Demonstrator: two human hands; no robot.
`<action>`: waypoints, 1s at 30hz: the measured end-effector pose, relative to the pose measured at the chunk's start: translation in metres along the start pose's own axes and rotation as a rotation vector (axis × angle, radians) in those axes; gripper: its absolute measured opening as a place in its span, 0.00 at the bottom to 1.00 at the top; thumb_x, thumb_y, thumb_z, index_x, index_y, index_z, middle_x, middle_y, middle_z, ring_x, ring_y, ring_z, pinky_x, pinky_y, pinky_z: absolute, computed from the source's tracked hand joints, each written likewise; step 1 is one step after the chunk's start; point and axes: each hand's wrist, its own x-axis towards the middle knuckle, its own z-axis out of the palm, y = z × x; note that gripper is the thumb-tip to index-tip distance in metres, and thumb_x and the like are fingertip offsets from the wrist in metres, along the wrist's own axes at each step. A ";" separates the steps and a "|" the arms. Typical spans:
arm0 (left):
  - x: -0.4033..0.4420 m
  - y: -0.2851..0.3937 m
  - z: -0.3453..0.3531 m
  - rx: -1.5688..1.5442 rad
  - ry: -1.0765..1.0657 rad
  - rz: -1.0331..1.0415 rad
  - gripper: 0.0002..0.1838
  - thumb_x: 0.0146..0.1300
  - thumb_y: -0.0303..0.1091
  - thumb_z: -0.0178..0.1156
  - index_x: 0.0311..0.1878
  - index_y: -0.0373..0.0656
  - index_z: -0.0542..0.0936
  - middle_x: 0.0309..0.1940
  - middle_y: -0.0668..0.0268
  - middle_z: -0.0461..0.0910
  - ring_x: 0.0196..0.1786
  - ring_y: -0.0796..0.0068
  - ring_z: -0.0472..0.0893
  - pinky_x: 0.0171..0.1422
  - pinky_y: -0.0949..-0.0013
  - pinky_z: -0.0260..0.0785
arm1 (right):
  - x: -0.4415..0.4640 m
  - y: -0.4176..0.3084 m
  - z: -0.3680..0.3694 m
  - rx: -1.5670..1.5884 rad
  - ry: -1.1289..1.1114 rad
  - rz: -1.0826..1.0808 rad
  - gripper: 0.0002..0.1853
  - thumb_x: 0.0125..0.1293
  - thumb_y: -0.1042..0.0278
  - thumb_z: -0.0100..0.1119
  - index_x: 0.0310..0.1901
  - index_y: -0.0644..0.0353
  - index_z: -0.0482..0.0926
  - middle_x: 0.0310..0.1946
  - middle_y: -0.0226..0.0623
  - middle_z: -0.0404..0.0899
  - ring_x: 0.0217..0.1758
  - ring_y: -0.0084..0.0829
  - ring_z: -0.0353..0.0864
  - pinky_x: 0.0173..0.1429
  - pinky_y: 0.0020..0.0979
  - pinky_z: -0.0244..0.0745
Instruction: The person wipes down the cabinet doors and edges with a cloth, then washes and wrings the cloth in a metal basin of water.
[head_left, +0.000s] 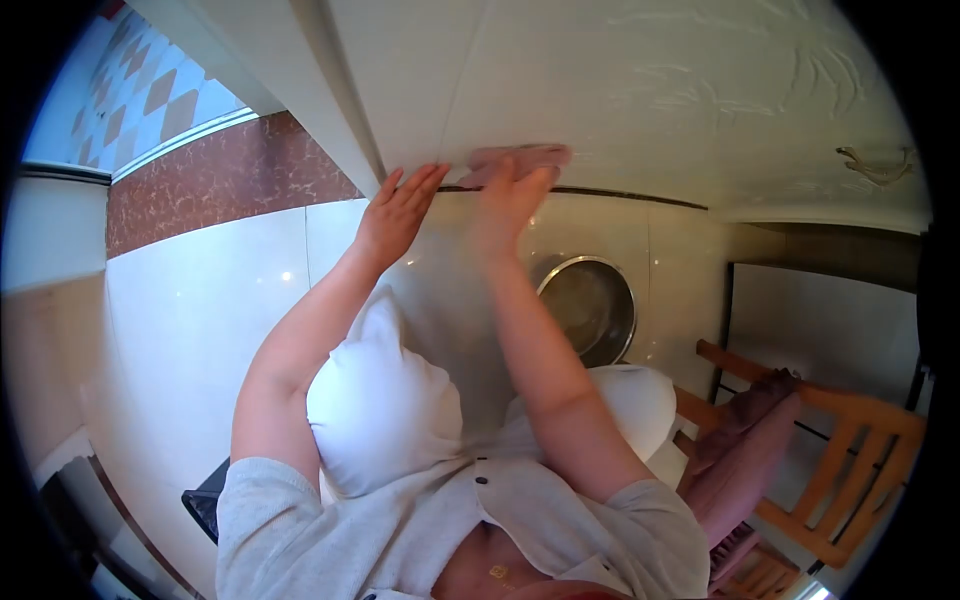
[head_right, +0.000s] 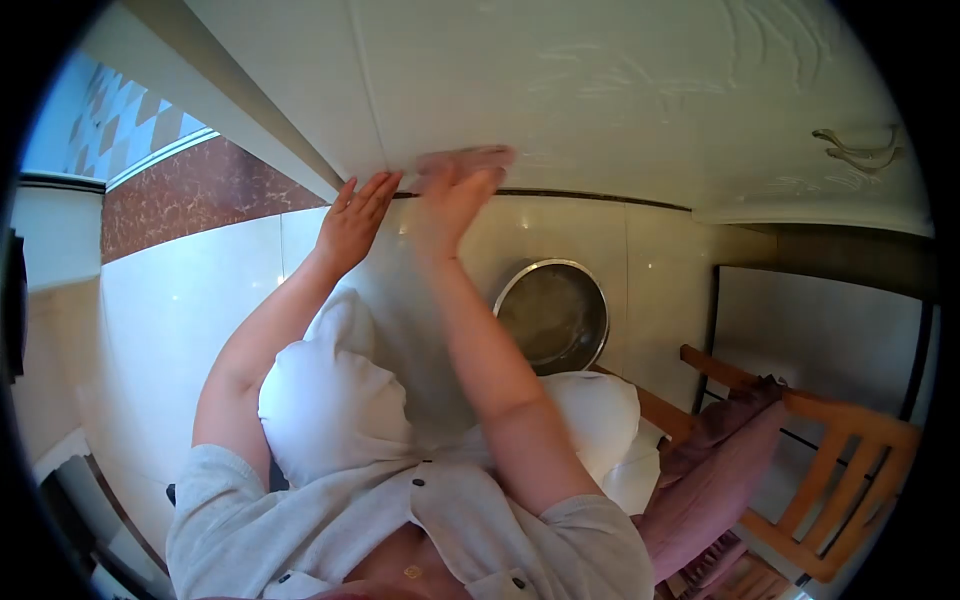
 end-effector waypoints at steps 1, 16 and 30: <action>-0.002 0.002 0.003 -0.053 -0.015 -0.008 0.27 0.59 0.31 0.51 0.65 0.45 0.72 0.75 0.76 0.54 0.76 0.80 0.52 0.79 0.61 0.38 | -0.001 -0.014 0.005 -0.005 -0.007 -0.003 0.09 0.63 0.80 0.46 0.44 0.68 0.64 0.34 0.46 0.77 0.33 0.38 0.76 0.47 0.36 0.72; -0.005 -0.001 -0.009 -0.083 -0.022 -0.052 0.30 0.59 0.28 0.49 0.68 0.44 0.68 0.75 0.74 0.54 0.76 0.78 0.53 0.77 0.60 0.42 | 0.013 0.012 -0.008 0.209 -0.471 0.186 0.15 0.77 0.59 0.44 0.37 0.62 0.69 0.29 0.31 0.71 0.32 0.27 0.68 0.42 0.27 0.65; -0.005 0.000 -0.007 -0.090 -0.034 -0.066 0.30 0.58 0.28 0.50 0.68 0.44 0.68 0.75 0.75 0.53 0.77 0.80 0.51 0.78 0.62 0.40 | 0.031 0.020 -0.011 0.082 -0.632 0.048 0.13 0.69 0.70 0.53 0.51 0.66 0.72 0.39 0.37 0.74 0.27 0.28 0.70 0.31 0.28 0.66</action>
